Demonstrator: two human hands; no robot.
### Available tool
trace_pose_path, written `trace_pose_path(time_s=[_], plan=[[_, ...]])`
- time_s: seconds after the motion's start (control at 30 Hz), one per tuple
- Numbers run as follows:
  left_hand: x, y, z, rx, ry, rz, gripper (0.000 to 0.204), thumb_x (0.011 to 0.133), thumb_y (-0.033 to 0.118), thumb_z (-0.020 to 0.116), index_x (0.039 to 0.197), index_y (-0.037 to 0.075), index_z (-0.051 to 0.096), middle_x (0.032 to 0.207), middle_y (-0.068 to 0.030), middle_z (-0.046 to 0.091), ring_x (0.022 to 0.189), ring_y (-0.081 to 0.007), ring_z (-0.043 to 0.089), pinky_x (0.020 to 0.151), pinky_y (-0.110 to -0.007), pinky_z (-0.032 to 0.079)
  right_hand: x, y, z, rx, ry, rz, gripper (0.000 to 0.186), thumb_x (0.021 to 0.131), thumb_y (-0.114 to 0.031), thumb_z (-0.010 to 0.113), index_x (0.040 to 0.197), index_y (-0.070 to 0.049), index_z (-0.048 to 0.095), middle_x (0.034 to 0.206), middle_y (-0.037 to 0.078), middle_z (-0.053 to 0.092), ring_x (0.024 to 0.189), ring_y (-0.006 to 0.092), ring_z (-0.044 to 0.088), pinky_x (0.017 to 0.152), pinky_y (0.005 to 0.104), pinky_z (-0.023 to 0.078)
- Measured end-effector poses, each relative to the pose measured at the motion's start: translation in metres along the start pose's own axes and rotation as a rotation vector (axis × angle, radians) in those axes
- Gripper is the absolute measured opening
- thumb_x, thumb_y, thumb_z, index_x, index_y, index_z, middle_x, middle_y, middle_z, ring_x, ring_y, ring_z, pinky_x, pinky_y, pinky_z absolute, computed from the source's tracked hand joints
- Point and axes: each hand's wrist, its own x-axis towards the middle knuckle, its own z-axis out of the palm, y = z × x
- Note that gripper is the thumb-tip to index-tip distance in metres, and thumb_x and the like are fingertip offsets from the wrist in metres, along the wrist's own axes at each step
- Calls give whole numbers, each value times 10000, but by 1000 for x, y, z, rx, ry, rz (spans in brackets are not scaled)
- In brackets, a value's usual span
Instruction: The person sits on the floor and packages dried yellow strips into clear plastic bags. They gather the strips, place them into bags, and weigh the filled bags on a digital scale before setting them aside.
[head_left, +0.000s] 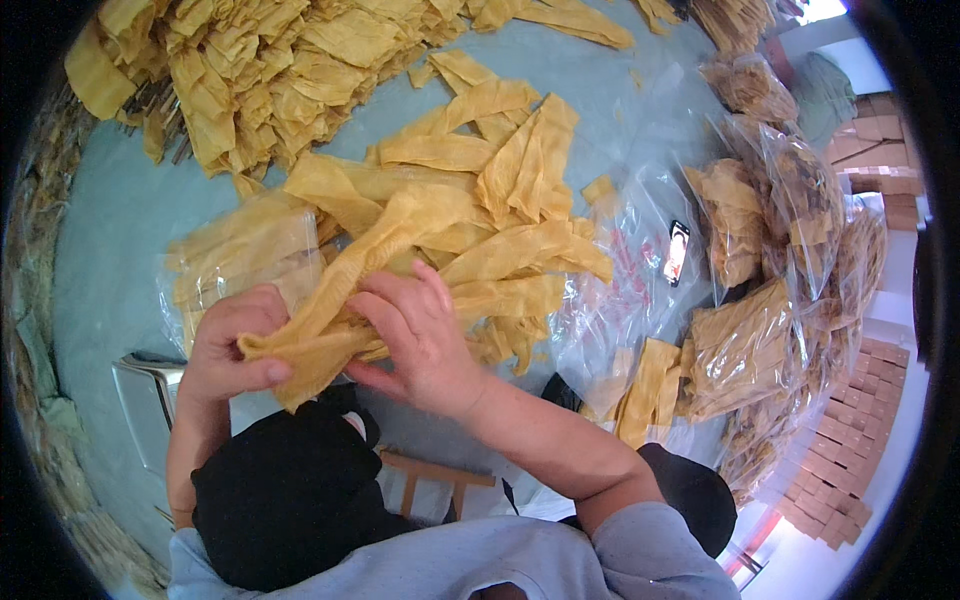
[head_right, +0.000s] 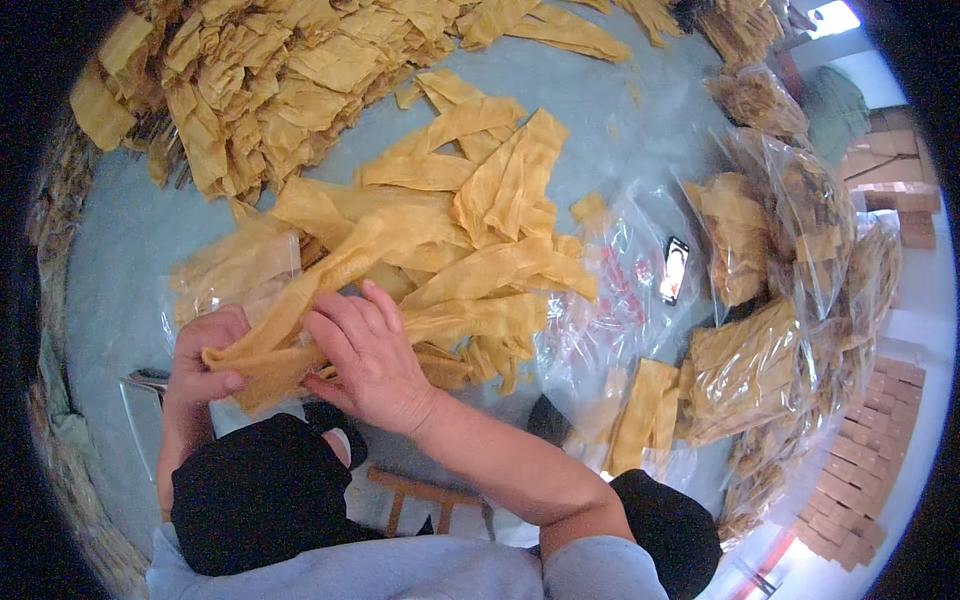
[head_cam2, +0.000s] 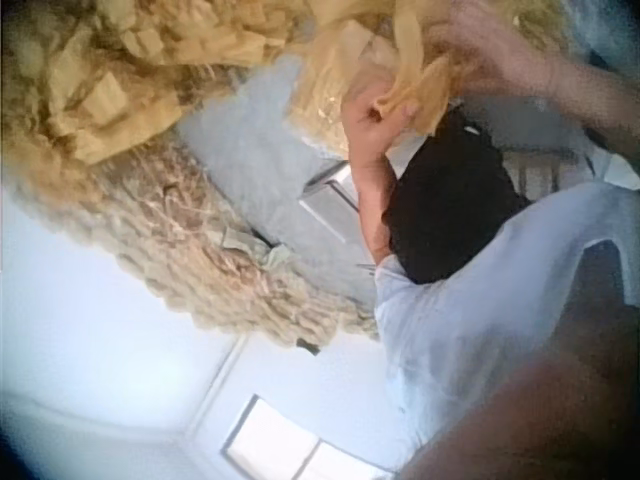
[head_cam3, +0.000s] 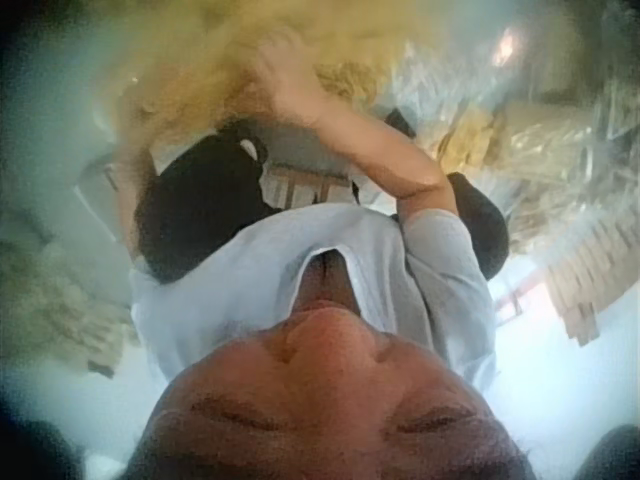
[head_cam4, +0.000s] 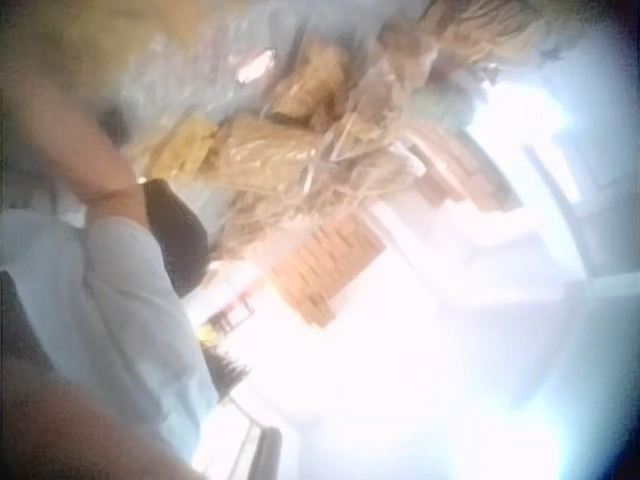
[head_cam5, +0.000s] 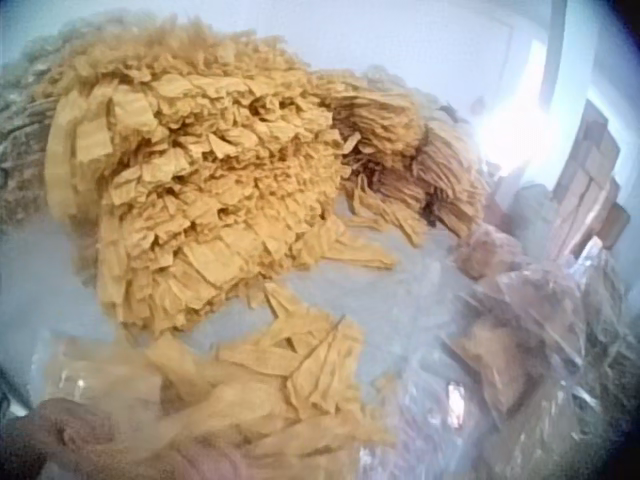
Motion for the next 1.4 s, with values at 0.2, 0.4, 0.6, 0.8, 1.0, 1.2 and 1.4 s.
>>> trace_pose_path(time_s=[0.2,0.4,0.6,0.8,1.0,1.2,1.4], plan=[[4,17,-12,-290,-583,11,255,692,154,773,678,22,555,665,-100,544,623,-252,517,576,-348,373,-4,-30,-2,93,-121,-92,651,609,-199,777,1186,-77,503,1216,168,489,1113,334,500,968,492,362],[-33,-44,11,-709,-98,-331,265,857,261,629,828,1,591,742,-38,568,716,-160,555,669,-291,445,-6,-29,-22,137,-298,-106,392,674,-120,694,1041,-56,571,1058,126,569,943,326,562,807,377,475],[-35,-104,23,361,82,-725,331,891,394,538,1084,127,572,803,-69,612,722,-209,588,660,-322,470,28,7,-119,659,402,581,315,773,-49,682,1070,2,593,965,87,663,891,166,623,789,301,495],[-45,-141,32,814,56,-649,433,839,371,574,1217,181,479,901,-120,617,859,-329,608,713,-417,489,6,77,-60,-154,-794,408,327,753,-250,674,996,-35,631,1186,140,556,1083,266,543,934,404,416],[-47,-153,40,810,305,-502,542,766,211,623,1253,130,401,901,-119,580,848,-334,598,712,-406,492,-70,146,13,-710,-852,151,456,695,-313,706,1087,-119,579,1315,136,426,1258,293,366,1091,520,186],[-69,-169,19,-159,441,-791,416,756,54,547,1167,86,487,864,-52,553,772,-190,565,662,-297,474,-67,136,6,-782,-763,139,884,641,-374,753,1389,-163,333,1334,117,410,1281,281,344,1111,518,136],[-115,-177,-11,-1242,837,-537,290,745,14,531,1031,60,549,836,-1,534,700,-132,514,623,-260,451,-37,127,14,-788,-833,245,915,648,-380,760,1392,-93,311,1260,101,460,1205,263,407,1086,498,192]])
